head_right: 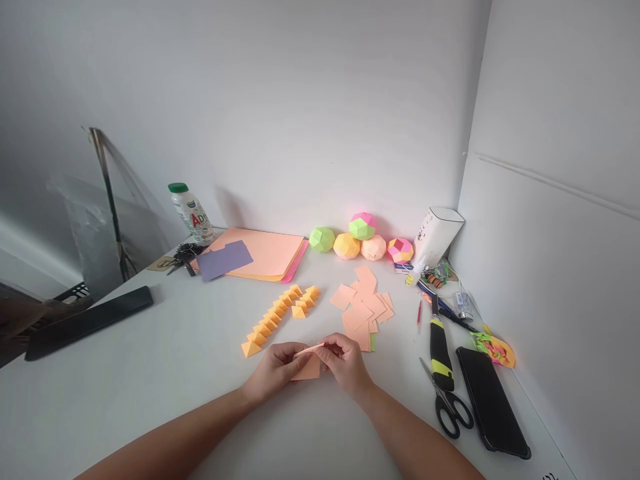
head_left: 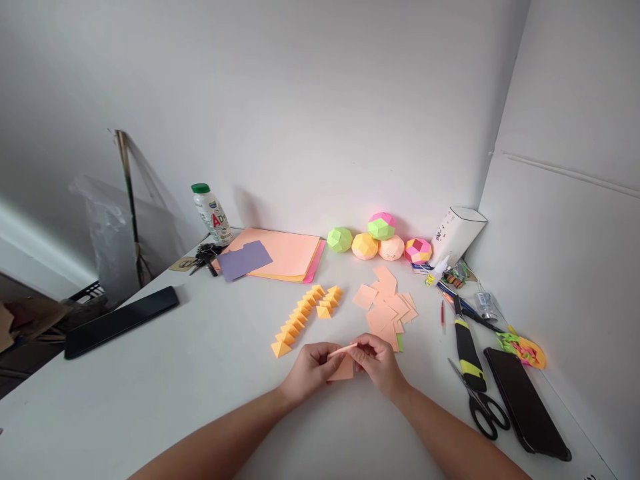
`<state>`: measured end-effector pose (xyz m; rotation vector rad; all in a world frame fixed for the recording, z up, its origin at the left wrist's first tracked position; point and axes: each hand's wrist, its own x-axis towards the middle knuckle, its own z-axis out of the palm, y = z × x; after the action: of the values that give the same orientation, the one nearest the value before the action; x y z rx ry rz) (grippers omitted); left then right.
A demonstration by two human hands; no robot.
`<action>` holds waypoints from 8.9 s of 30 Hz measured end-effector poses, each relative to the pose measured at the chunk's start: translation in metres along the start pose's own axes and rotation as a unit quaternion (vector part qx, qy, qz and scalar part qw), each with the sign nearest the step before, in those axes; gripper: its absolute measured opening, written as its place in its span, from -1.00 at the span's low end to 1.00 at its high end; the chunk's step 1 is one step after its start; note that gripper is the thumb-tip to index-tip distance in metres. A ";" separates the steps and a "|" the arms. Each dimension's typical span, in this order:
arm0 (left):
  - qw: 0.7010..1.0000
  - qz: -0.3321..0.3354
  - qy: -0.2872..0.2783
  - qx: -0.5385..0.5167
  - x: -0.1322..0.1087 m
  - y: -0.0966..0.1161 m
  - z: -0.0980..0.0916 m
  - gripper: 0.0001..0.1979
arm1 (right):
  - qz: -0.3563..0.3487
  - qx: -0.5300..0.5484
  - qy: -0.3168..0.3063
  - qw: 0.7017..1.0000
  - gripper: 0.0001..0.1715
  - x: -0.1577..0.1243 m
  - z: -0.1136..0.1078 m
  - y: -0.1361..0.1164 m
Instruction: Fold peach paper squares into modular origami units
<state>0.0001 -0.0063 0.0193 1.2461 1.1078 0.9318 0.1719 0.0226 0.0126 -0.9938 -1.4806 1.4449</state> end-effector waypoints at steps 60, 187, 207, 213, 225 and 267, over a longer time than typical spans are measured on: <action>0.999 -0.016 -0.012 0.027 0.003 -0.002 -0.002 -0.62 | -0.034 -0.007 -0.040 0.999 -0.79 -0.003 0.001 0.001; 0.992 -0.027 0.066 -0.106 0.006 0.000 -0.004 -0.74 | 0.029 -0.018 -0.015 0.999 -0.68 -0.001 -0.001 0.004; 0.990 -0.024 0.052 -0.129 0.005 0.002 -0.002 -0.68 | 0.022 -0.021 0.022 0.999 -0.67 0.000 -0.002 0.009; 0.988 -0.008 0.076 -0.133 0.005 0.002 -0.005 -0.75 | 0.040 -0.007 0.013 0.999 -0.65 0.000 -0.001 0.005; 0.994 -0.013 -0.015 -0.108 0.005 -0.001 -0.003 -0.65 | 0.029 -0.044 0.002 0.999 -0.67 -0.001 -0.002 0.004; 0.998 -0.038 -0.001 -0.048 0.002 0.004 -0.005 -0.61 | -0.279 -0.199 0.090 0.935 -0.82 -0.002 0.003 0.007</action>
<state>-0.0037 -0.0029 0.0234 1.1196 1.0887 0.9155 0.1697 0.0200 0.0054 -0.8123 -1.7684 0.6480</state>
